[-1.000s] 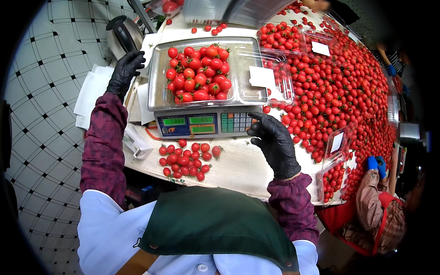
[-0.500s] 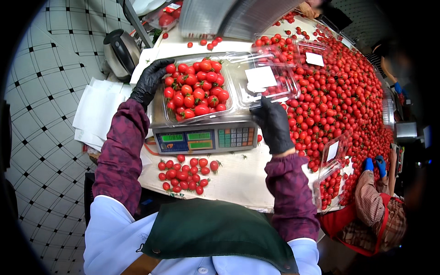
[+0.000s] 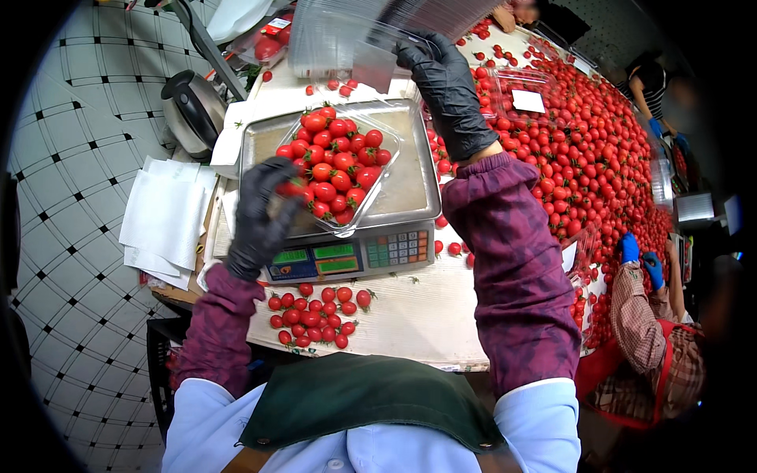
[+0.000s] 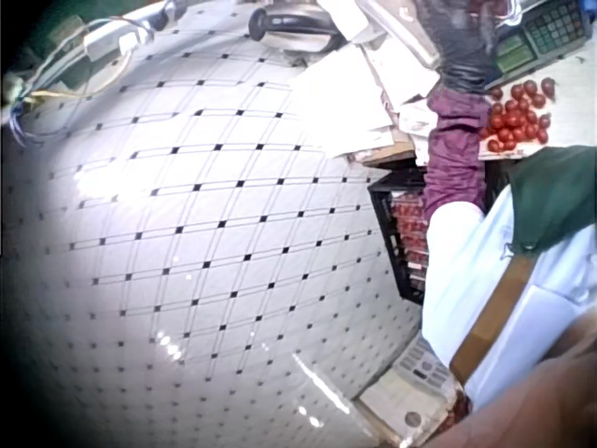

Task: The person places cherry tomatoes from a large pile into clear plastic containers, weighs them on a digital scale, and then seals the containers with lids. The person repeats this process multiple times, handling the tomatoes and containers by hand.

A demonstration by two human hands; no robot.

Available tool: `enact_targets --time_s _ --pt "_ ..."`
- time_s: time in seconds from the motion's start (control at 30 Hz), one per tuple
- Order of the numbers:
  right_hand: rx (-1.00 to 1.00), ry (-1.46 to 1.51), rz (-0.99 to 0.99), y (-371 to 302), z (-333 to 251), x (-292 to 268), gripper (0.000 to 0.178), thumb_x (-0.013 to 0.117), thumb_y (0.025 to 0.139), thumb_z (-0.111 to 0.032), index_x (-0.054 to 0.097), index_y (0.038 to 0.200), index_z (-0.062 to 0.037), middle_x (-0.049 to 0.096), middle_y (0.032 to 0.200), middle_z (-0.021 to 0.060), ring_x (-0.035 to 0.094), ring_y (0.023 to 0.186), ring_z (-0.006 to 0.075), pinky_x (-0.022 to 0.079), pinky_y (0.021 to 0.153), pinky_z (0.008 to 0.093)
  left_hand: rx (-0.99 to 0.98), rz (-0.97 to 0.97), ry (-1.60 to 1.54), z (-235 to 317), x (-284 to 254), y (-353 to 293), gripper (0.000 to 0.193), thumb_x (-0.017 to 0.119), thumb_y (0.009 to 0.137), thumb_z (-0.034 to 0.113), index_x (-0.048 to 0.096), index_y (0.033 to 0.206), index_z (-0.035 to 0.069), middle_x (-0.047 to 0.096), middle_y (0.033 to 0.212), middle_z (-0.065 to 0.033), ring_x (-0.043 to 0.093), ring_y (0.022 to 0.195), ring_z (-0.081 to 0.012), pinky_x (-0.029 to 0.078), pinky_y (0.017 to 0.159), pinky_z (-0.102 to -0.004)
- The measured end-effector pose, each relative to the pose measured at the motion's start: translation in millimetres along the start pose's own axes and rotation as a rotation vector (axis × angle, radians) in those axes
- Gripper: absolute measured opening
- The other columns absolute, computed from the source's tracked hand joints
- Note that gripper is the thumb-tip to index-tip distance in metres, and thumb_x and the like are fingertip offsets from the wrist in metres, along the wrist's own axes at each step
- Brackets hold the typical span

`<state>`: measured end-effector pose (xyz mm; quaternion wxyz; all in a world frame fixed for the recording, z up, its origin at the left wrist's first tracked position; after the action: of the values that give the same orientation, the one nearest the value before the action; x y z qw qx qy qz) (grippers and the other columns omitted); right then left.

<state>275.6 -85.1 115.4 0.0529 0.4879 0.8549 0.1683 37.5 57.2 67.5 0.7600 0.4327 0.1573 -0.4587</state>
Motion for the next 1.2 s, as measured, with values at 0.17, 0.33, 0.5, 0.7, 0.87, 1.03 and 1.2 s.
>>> enact_targets --time_s 0.17,0.33,0.5,0.7,0.87,1.03,1.2 --pt "0.01 -0.038 -0.071 -18.8 -15.6 2.6 0.032 0.062 0.086 -0.022 0.058 0.111 -0.0019 0.062 0.103 0.0048 0.056 0.096 0.0118 0.043 0.086 0.0247 0.073 -0.179 0.123 28.4 26.3 0.9 0.044 0.069 0.071 0.011 0.058 0.113 0.01 0.042 0.13 -0.014 0.038 0.124 -0.0321 0.031 0.103 -0.0407" --pt "-0.026 0.021 -0.093 -24.2 -17.2 5.9 0.031 0.061 0.088 -0.022 0.059 0.112 -0.0019 0.062 0.103 0.0033 0.055 0.096 0.0105 0.042 0.087 0.0246 0.044 0.055 0.066 -26.8 15.0 73.7 0.027 0.055 0.081 0.007 0.06 0.107 0.005 0.055 0.11 -0.017 0.053 0.101 -0.0331 0.044 0.087 -0.0392" --pt "-0.084 -0.003 -0.111 -11.5 -14.6 9.4 0.033 0.058 0.09 -0.025 0.06 0.112 -0.002 0.063 0.102 0.0029 0.056 0.095 0.0098 0.043 0.086 0.0243 0.04 -0.136 0.323 -48.1 48.5 93.2 0.026 0.059 0.076 0.009 0.061 0.101 0.006 0.056 0.095 -0.0146 0.052 0.089 -0.0342 0.045 0.078 -0.0411" --pt "-0.115 -0.003 -0.109 -11.6 -11.1 8.0 0.031 0.056 0.091 -0.025 0.06 0.113 -0.003 0.063 0.102 0.0016 0.055 0.095 0.0085 0.042 0.086 0.0243 0.267 -0.122 0.249 -2.4 56.3 88.0 0.033 0.064 0.073 0.016 0.061 0.104 0.008 0.056 0.098 -0.0143 0.052 0.092 -0.0342 0.043 0.081 -0.0424" --pt "-0.102 0.004 -0.122 -22.0 -18.0 13.3 0.03 0.056 0.091 -0.023 0.059 0.114 -0.0038 0.063 0.099 -0.0003 0.053 0.093 0.0073 0.04 0.086 0.0237 0.251 -0.291 0.209 -13.3 67.9 85.3 0.036 0.065 0.077 0.024 0.06 0.109 0.008 0.057 0.11 -0.0153 0.053 0.102 -0.0339 0.043 0.088 -0.0417" --pt "-0.134 -0.2 -0.195 -50.1 -26.6 24.5 0.036 0.057 0.09 -0.026 0.055 0.119 -0.0044 0.062 0.102 0.0061 0.054 0.097 0.0135 0.044 0.082 0.0281 0.084 -0.249 -0.208 -6.1 36.8 58.2 0.025 0.056 0.083 0.005 0.059 0.108 0.002 0.058 0.115 -0.0158 0.053 0.111 -0.0291 0.041 0.095 -0.0356" --pt "-0.399 -0.811 -0.245 -137.3 -17.3 69.7 0.055 0.066 0.079 -0.024 0.047 0.128 -0.0083 0.051 0.126 0.013 0.046 0.118 0.0303 0.034 0.099 0.0418 -0.574 0.284 -0.596 -98.7 -27.6 35.8 0.033 0.051 0.09 0.033 0.061 0.107 0.007 0.061 0.1 -0.0045 0.058 0.093 -0.0146 0.045 0.08 -0.0279"
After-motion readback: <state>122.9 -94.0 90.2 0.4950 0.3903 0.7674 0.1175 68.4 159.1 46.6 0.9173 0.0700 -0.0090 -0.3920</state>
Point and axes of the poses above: each hand's wrist, its own y-axis towards the middle knuckle, its own x-axis out of the palm, z = x × y, the point moved 6 cm from there along y, towards the middle knuckle
